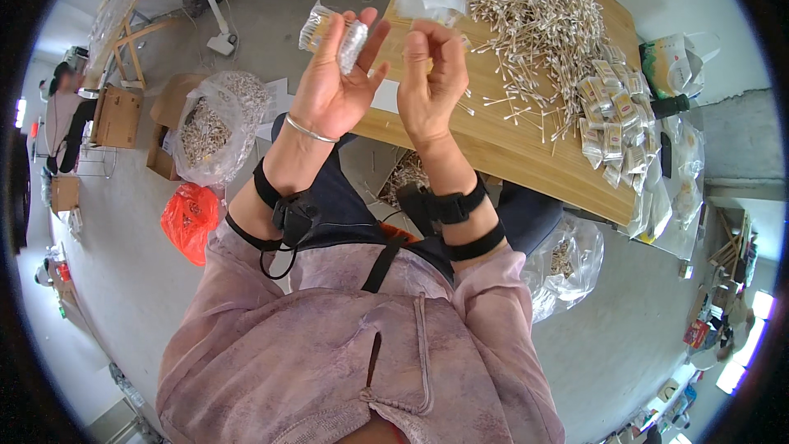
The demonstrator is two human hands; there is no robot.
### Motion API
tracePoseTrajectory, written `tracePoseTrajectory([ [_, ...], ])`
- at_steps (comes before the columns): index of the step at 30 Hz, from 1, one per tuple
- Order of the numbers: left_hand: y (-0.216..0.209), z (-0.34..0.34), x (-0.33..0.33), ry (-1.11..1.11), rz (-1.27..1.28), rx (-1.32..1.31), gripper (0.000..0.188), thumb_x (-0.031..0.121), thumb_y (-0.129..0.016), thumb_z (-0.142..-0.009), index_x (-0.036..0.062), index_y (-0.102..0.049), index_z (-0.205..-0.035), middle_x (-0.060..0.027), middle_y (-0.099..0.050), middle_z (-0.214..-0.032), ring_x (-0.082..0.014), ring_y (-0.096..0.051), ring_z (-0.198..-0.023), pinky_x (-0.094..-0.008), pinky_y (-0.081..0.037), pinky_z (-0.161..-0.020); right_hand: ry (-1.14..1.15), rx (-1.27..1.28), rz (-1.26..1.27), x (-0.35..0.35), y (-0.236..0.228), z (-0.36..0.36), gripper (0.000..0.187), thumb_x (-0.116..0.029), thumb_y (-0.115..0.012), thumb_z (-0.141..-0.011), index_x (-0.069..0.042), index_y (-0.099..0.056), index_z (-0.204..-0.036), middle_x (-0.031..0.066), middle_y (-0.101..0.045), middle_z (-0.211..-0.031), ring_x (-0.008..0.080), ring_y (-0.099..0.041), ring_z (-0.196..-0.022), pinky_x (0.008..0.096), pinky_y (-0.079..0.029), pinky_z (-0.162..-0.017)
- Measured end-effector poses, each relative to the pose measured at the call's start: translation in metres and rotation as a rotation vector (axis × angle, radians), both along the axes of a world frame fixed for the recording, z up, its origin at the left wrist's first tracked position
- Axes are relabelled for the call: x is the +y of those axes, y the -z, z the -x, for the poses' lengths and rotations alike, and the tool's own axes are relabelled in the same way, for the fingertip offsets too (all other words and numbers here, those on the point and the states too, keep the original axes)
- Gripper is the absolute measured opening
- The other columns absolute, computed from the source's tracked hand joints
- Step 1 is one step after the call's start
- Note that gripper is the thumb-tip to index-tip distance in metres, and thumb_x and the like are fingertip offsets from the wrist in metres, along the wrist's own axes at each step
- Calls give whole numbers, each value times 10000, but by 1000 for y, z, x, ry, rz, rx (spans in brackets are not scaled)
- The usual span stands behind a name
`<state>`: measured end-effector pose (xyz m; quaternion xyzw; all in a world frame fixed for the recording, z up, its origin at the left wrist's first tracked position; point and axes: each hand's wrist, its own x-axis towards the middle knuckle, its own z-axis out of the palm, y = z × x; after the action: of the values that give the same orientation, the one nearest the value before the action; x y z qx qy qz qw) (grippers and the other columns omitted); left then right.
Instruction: Counting and placing cotton swabs into small plastic bags.
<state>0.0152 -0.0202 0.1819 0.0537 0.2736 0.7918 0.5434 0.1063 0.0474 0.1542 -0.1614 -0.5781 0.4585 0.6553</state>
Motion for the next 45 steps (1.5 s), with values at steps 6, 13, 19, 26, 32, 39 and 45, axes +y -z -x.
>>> tracePoseTrajectory([
  [6, -3, 2, -7, 34, -103, -77, 164, 372, -547, -906, 223, -587, -962, 50, -628, -1108, -140, -559, -1079, -420, -377, -959, -307, -103, 367, -18, -23, -1, 125, -64, -663, -839, 29, -638, -918, 32, -651, -780, 68, -582, -675, 207, -486, -608],
  [13, -6, -5, -13, 6, -133, -113, 216, 371, -526, -914, 180, -585, -995, 39, -637, -1063, -150, -561, -1067, -375, -424, -972, -196, -267, 278, -25, -38, 6, 85, -46, -693, -795, 21, -659, -835, 42, -667, -757, 71, -588, -668, 220, -493, -614],
  [19, 2, -2, -15, -11, -188, -105, 210, 348, -537, -912, 160, -562, -1003, 16, -607, -1096, -168, -532, -1102, -378, -440, -973, -218, -369, 238, -26, -36, 14, 54, -24, -653, -826, 17, -620, -841, 7, -606, -679, 44, -508, -543, 188, -418, -489],
  [26, 0, 0, -15, -24, -108, -65, 220, 348, -574, -891, 160, -550, -1002, 10, -603, -1098, -171, -522, -1107, -367, -433, -985, -323, -211, 280, -26, -30, 16, 72, 3, -677, -795, 8, -610, -820, 17, -609, -683, 56, -521, -544, 204, -435, -476],
  [32, 3, -3, -14, -41, -131, -80, 242, 344, -596, -882, 157, -536, -1023, 9, -599, -1089, -153, -527, -1079, -334, -429, -960, -327, -295, 268, -19, -25, 12, 78, 1, -690, -786, 8, -620, -819, 37, -624, -698, 69, -539, -550, 205, -435, -483],
  [39, 8, 1, -13, 14, -124, 13, 213, 356, -592, -886, 187, -552, -1009, 40, -636, -1049, -116, -550, -1031, -328, -401, -924, -481, -211, 441, -13, -19, 8, 88, -61, -647, -848, 21, -618, -832, 17, -632, -748, 65, -565, -659, 210, -474, -578],
  [45, 6, 5, -11, 10, -101, -37, 182, 359, -568, -898, 196, -583, -976, 46, -644, -1070, -127, -553, -1069, -343, -391, -936, -434, -224, 371, -12, -17, 9, 103, -79, -618, -873, 23, -609, -875, 27, -628, -763, 64, -548, -659, 199, -457, -590],
])
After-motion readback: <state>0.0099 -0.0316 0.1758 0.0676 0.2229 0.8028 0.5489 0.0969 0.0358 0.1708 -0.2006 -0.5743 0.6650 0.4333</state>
